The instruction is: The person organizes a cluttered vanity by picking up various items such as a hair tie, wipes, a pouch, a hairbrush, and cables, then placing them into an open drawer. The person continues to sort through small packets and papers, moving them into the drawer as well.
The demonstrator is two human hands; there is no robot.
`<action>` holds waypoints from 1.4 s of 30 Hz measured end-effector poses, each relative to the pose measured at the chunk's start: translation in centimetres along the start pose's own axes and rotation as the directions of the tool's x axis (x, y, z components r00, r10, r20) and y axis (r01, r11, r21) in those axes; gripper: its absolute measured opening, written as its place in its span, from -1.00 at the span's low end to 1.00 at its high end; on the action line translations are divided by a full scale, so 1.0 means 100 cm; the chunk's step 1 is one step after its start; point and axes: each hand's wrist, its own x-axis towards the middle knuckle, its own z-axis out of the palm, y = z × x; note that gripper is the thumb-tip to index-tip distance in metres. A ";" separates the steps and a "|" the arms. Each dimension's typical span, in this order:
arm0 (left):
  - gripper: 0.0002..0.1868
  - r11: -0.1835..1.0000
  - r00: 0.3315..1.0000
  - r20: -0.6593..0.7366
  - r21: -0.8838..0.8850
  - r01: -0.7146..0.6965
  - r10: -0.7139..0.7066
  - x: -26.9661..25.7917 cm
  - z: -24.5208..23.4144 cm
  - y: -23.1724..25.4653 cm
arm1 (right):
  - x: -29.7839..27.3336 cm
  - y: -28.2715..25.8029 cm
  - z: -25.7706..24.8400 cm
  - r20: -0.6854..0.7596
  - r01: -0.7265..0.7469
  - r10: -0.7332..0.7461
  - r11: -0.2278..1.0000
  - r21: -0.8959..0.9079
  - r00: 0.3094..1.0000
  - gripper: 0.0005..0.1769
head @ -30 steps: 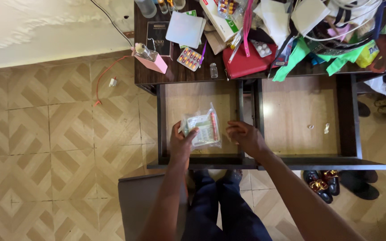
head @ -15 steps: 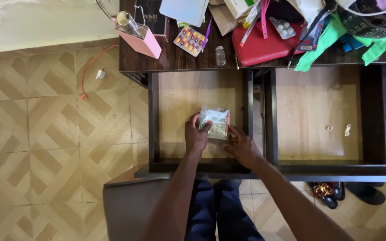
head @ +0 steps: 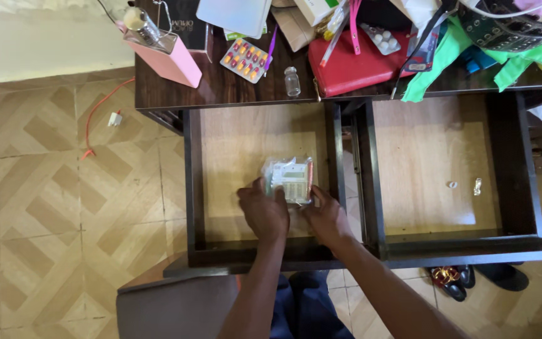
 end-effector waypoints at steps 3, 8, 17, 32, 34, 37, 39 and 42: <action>-0.53 0.994 0.998 0.061 -0.108 0.012 -0.006 0.009 0.014 0.004 | 0.007 -0.001 0.000 -0.001 -0.012 0.012 0.998 0.062 1.000 -0.22; -0.68 0.985 0.995 0.097 -0.171 0.012 0.005 0.025 0.036 0.014 | 0.038 0.011 0.007 -0.152 0.335 -0.322 0.940 0.066 0.934 -0.21; -0.59 0.938 0.969 -0.114 -0.250 -0.240 0.218 0.069 0.075 0.039 | 0.081 -0.004 -0.017 -0.093 0.453 -0.465 0.883 -0.127 0.880 -0.16; -0.28 0.844 0.933 -0.168 -0.398 -0.360 0.319 0.074 0.055 0.050 | 0.120 0.004 -0.023 -0.067 0.573 -0.577 0.817 -0.073 0.814 -0.25; -0.31 0.831 0.940 -0.097 -0.445 -0.334 0.327 0.076 0.054 0.052 | 0.116 0.001 -0.027 -0.054 0.493 -0.498 0.865 -0.093 0.865 -0.26; -0.33 0.838 0.944 -0.112 -0.436 -0.327 0.310 0.076 0.046 0.055 | 0.105 -0.004 -0.034 -0.086 0.454 -0.464 0.883 -0.116 0.882 -0.31; -0.34 0.843 0.952 -0.137 -0.442 -0.305 0.273 0.065 0.033 0.060 | 0.091 -0.010 -0.035 -0.124 0.539 -0.527 0.836 0.105 0.841 -0.34; -0.37 0.835 0.971 -0.115 -0.496 -0.239 0.210 0.034 -0.002 0.073 | 0.060 -0.025 -0.052 -0.176 0.510 -0.481 0.836 0.201 0.859 -0.33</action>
